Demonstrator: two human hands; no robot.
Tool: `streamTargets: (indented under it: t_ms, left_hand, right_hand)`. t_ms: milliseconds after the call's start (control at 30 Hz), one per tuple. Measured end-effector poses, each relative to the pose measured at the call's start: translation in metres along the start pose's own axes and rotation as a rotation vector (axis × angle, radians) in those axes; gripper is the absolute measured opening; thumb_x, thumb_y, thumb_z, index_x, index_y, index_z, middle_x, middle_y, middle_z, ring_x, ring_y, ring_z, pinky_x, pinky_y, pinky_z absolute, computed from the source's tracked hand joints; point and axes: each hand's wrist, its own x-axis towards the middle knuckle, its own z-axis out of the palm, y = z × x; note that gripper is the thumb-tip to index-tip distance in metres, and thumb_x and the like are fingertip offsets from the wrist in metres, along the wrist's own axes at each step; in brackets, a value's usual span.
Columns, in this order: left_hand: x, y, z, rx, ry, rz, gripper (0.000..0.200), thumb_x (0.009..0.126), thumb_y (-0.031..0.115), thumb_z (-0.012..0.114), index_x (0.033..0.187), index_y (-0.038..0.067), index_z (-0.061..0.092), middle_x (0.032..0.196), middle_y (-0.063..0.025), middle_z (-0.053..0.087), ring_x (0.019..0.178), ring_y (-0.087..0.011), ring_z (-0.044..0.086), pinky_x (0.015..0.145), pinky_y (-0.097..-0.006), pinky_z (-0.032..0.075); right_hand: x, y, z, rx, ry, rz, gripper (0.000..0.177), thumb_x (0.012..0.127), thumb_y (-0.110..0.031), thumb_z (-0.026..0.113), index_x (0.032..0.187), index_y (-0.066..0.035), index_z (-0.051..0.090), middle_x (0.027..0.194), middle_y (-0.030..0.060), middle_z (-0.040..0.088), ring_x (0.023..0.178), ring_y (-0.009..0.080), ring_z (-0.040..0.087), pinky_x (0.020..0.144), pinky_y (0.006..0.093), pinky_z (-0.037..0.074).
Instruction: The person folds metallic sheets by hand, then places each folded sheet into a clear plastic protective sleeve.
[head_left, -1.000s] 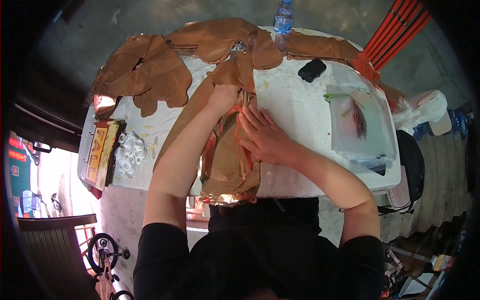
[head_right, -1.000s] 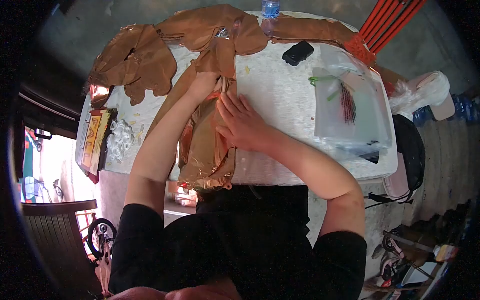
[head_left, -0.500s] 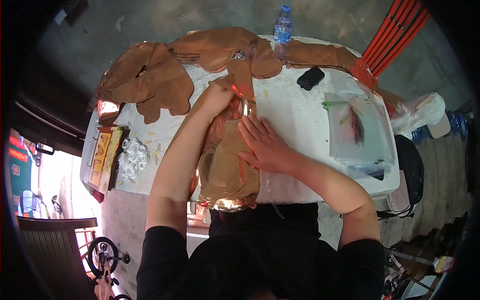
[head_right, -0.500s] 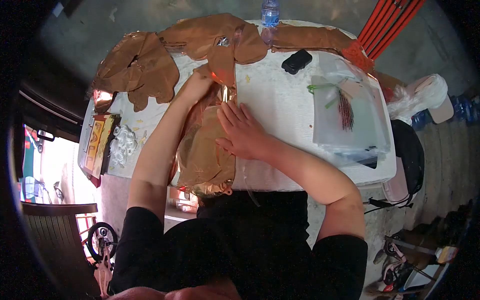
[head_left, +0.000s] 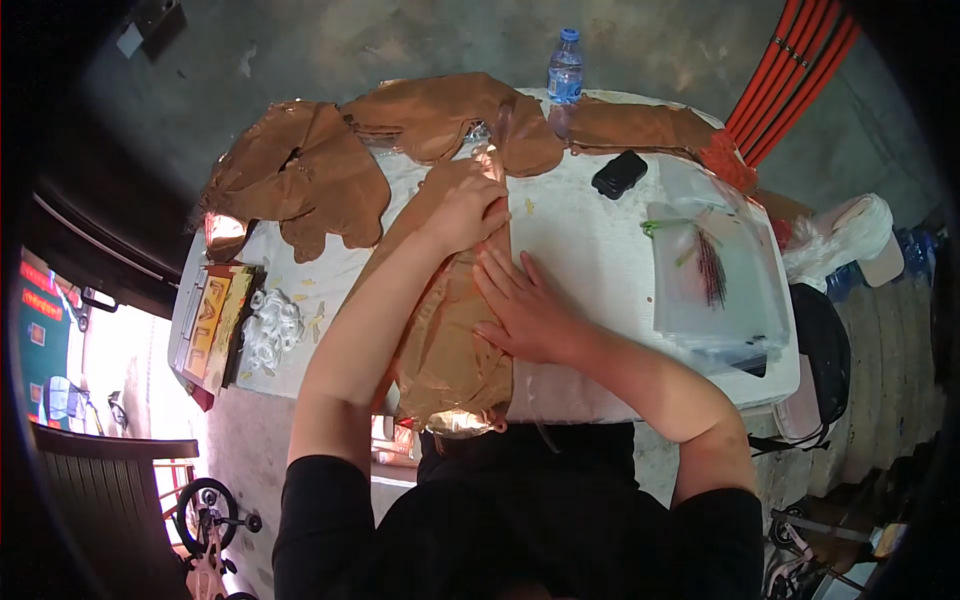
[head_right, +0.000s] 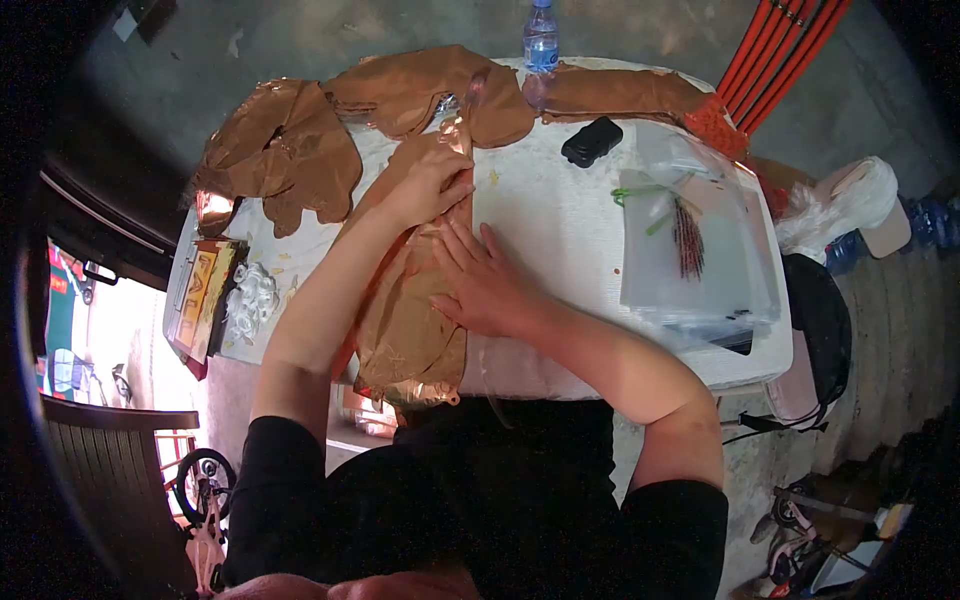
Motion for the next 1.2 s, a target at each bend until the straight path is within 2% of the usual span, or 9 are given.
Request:
streamTargets:
  t_ms: [500,600,667,700,833,900,933,1100,1200]
  left_hand:
    - [0.030,-0.024,0.016,0.392,0.006,-0.216,0.040,0.083,0.037,0.058,0.115,0.014,0.059,0.122,-0.0079,0.051,0.115,-0.0265,0.045,0.094,-0.0447,0.038]
    - [0.037,-0.022,0.003,0.341,-0.037,-0.270,0.040,0.085,0.032,0.058,0.118,0.010,0.058,0.116,-0.0123,0.055,0.109,-0.0324,0.048,0.093,-0.0432,0.039]
    - [0.033,-0.032,-0.005,-0.022,0.249,-0.305,0.035,0.085,0.025,0.059,0.114,0.005,0.059,0.106,-0.0168,0.056,0.103,-0.0358,0.051,0.090,-0.0414,0.042]
    - [0.029,-0.035,-0.014,-0.017,0.252,-0.318,0.035,0.085,0.025,0.059,0.114,0.005,0.059,0.106,-0.0168,0.056,0.103,-0.0358,0.051,0.090,-0.0414,0.042]
    - [-0.015,-0.026,-0.066,0.155,0.234,-0.264,0.029,0.082,0.021,0.059,0.105,0.003,0.063,0.097,-0.0203,0.060,0.092,-0.0377,0.058,0.081,-0.0425,0.047]
    - [-0.049,-0.019,-0.085,0.133,0.088,-0.305,0.025,0.083,0.021,0.059,0.098,0.003,0.065,0.095,-0.0201,0.061,0.090,-0.0379,0.059,0.078,-0.0435,0.048]
    - [-0.063,0.004,-0.101,0.101,-0.020,-0.468,0.022,0.083,0.021,0.058,0.092,0.002,0.065,0.092,-0.0203,0.060,0.089,-0.0374,0.059,0.078,-0.0432,0.048]
    - [-0.155,0.066,-0.127,0.057,-0.057,-0.568,0.028,0.081,0.022,0.065,0.101,0.002,0.062,0.096,-0.0169,0.058,0.091,-0.0336,0.058,0.080,-0.0393,0.047]
    - [-0.195,0.095,-0.130,0.243,-0.072,-0.639,0.035,0.079,0.024,0.068,0.107,0.003,0.061,0.101,-0.0158,0.057,0.094,-0.0328,0.056,0.082,-0.0396,0.047]
  right_hand:
    - [0.000,0.001,0.003,0.023,-0.026,-0.007,0.076,0.090,-0.047,0.046,0.143,0.002,0.023,0.149,0.0216,0.020,0.140,0.0331,0.015,0.113,0.0518,0.004]
    - [0.000,0.003,0.003,0.039,-0.026,-0.006,0.077,0.090,-0.048,0.046,0.143,0.002,0.022,0.149,0.0226,0.020,0.140,0.0341,0.015,0.112,0.0526,0.004]
    - [0.000,0.003,0.005,0.045,-0.047,0.003,0.077,0.089,-0.048,0.047,0.142,0.003,0.022,0.149,0.0232,0.020,0.140,0.0344,0.015,0.112,0.0529,0.005]
    - [0.000,0.003,0.002,0.051,-0.053,-0.009,0.077,0.089,-0.048,0.047,0.142,0.003,0.022,0.149,0.0232,0.020,0.140,0.0344,0.015,0.112,0.0529,0.005]
    - [0.002,0.002,-0.004,0.048,-0.136,0.021,0.081,0.088,-0.050,0.049,0.143,0.002,0.021,0.150,0.0224,0.017,0.142,0.0327,0.012,0.113,0.0505,0.004]
    - [0.004,0.002,-0.007,0.044,-0.151,0.010,0.084,0.087,-0.051,0.050,0.144,0.002,0.020,0.151,0.0217,0.016,0.142,0.0316,0.011,0.114,0.0495,0.003]
    - [0.005,0.000,-0.012,0.022,-0.193,0.033,0.087,0.085,-0.053,0.051,0.144,0.002,0.019,0.152,0.0207,0.015,0.142,0.0304,0.010,0.114,0.0486,0.003]
    - [0.008,0.000,-0.018,0.012,-0.242,0.049,0.097,0.080,-0.061,0.053,0.145,0.001,0.015,0.153,0.0182,0.012,0.143,0.0276,0.007,0.114,0.0476,0.002]
    - [0.006,0.000,-0.014,0.006,-0.211,0.052,0.104,0.076,-0.066,0.054,0.146,0.000,0.014,0.153,0.0179,0.011,0.143,0.0267,0.005,0.115,0.0470,0.001]
